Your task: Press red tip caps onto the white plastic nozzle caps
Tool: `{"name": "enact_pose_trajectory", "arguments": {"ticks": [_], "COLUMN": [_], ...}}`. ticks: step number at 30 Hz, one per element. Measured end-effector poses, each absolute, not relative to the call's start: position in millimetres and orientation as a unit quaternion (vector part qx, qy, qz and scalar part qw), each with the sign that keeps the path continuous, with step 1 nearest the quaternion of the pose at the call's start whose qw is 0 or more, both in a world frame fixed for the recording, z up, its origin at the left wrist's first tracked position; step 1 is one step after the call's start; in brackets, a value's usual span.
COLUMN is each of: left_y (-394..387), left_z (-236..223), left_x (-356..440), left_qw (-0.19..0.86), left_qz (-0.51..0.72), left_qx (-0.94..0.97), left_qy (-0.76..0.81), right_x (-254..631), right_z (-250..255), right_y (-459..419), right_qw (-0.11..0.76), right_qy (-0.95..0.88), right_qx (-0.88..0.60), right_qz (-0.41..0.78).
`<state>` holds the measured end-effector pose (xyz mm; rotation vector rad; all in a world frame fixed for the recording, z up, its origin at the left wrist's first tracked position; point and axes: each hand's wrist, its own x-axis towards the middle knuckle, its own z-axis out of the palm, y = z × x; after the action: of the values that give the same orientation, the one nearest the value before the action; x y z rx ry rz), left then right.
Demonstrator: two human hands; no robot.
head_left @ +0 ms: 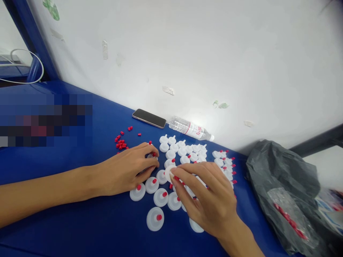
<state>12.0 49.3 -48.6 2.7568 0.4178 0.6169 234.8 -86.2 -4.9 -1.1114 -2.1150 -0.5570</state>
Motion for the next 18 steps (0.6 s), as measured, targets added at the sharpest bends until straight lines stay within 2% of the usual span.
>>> {"name": "enact_pose_trajectory", "arguments": {"ticks": [18], "left_y": [47.0], "left_z": [-44.5], "left_x": [13.0], "left_qw": [0.143], "left_qz": [0.204], "left_qx": [0.958], "left_qy": [0.143], "right_x": [233.8], "right_z": [-5.2], "right_y": [-86.8], "right_qw": [0.333], "right_qy": [-0.811], "right_qx": [-0.43], "right_qz": [-0.213]}}
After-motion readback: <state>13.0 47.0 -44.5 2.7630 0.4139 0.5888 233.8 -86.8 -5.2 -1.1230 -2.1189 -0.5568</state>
